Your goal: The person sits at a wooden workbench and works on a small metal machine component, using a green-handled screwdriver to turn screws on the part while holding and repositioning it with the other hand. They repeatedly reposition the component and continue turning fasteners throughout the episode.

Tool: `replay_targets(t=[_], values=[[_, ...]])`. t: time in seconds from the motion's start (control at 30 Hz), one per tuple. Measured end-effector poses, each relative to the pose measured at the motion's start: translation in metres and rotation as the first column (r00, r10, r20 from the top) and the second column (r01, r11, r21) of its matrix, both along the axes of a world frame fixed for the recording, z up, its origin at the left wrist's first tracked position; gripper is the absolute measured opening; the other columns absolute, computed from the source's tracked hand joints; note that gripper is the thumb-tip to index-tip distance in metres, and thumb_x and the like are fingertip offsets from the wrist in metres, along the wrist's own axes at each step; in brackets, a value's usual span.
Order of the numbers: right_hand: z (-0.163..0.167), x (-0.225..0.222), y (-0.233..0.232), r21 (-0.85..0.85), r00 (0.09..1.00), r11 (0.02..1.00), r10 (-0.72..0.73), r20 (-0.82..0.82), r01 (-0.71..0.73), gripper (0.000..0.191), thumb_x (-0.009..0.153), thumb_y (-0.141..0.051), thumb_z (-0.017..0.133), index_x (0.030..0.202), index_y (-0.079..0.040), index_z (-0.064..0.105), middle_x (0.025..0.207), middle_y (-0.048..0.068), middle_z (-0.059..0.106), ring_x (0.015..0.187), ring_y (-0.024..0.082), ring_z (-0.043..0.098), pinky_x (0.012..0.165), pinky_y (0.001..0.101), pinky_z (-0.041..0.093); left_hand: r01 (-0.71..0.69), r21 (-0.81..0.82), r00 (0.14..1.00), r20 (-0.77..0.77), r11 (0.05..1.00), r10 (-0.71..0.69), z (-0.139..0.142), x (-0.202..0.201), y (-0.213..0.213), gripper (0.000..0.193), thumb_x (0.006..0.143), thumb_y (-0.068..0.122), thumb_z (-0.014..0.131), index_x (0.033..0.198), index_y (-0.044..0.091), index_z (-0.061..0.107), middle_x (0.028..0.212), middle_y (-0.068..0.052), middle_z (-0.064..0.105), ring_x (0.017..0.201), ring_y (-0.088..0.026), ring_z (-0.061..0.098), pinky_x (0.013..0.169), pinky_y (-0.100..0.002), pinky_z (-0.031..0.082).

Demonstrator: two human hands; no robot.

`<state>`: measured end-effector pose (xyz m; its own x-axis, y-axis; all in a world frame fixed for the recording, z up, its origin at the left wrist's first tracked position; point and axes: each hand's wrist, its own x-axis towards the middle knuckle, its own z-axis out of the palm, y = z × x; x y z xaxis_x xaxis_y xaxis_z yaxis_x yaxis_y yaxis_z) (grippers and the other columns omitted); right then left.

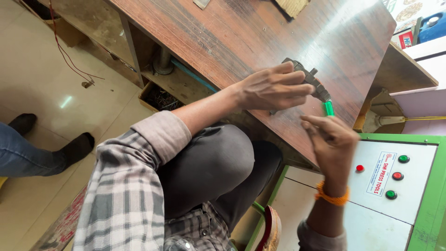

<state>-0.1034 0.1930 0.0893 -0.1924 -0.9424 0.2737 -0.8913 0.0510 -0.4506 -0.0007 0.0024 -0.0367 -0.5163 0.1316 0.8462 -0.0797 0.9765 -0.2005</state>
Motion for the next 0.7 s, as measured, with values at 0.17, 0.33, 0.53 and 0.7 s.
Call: replay_targets(t=[0.17, 0.33, 0.53, 0.7], values=[[0.034, -0.003, -0.012, -0.038, 0.977, 0.998, -0.055, -0.204, 0.049, 0.013, 0.093, -0.005, 0.084, 0.105, -0.003, 0.078, 0.072, 0.002, 0.042, 0.065, 0.011, 0.037, 0.061, 0.0302, 0.03, 0.226, 0.463, 0.973, -0.156, 0.857, -0.172, -0.002, 0.008, 0.011, 0.016, 0.097, 0.022, 0.078, 0.093, 0.011, 0.067, 0.103, 0.001, 0.065, 0.074, -0.013, 0.065, 0.069, -0.034, 0.054], [0.036, -0.006, -0.065, 0.003, 0.981, 0.987, -0.16, -0.11, 0.161, 0.01, 0.099, -0.009, 0.082, 0.107, -0.002, 0.081, 0.065, 0.002, 0.053, 0.059, 0.009, 0.041, 0.055, 0.0292, 0.03, 0.292, 0.829, 0.956, -0.257, 0.477, -0.139, 0.001, 0.008, 0.024, 0.019, 0.085, 0.025, 0.084, 0.085, 0.008, 0.075, 0.084, -0.001, 0.069, 0.069, -0.012, 0.067, 0.064, -0.031, 0.052], [0.026, -0.031, -0.091, 0.126, 0.975, 0.99, -0.086, 0.204, 0.061, 0.017, 0.097, -0.009, 0.074, 0.105, 0.005, 0.075, 0.086, 0.009, 0.075, 0.074, 0.008, 0.07, 0.065, 0.0215, 0.053, 0.227, 0.927, 0.925, -0.301, -0.299, -0.23, 0.005, -0.009, 0.022, 0.021, 0.078, 0.025, 0.085, 0.079, 0.006, 0.078, 0.068, -0.002, 0.07, 0.053, -0.008, 0.06, 0.05, -0.026, 0.049], [0.01, -0.065, -0.095, 0.181, 0.966, 0.981, -0.11, 0.232, 0.068, 0.016, 0.097, -0.008, 0.076, 0.106, 0.005, 0.076, 0.085, 0.006, 0.074, 0.072, 0.005, 0.064, 0.064, 0.0209, 0.049, 0.212, 0.857, 0.945, -0.302, -0.47, -0.124, 0.001, -0.023, 0.02, 0.023, 0.076, 0.027, 0.084, 0.082, 0.006, 0.077, 0.069, -0.001, 0.072, 0.054, -0.009, 0.062, 0.05, -0.028, 0.051]])
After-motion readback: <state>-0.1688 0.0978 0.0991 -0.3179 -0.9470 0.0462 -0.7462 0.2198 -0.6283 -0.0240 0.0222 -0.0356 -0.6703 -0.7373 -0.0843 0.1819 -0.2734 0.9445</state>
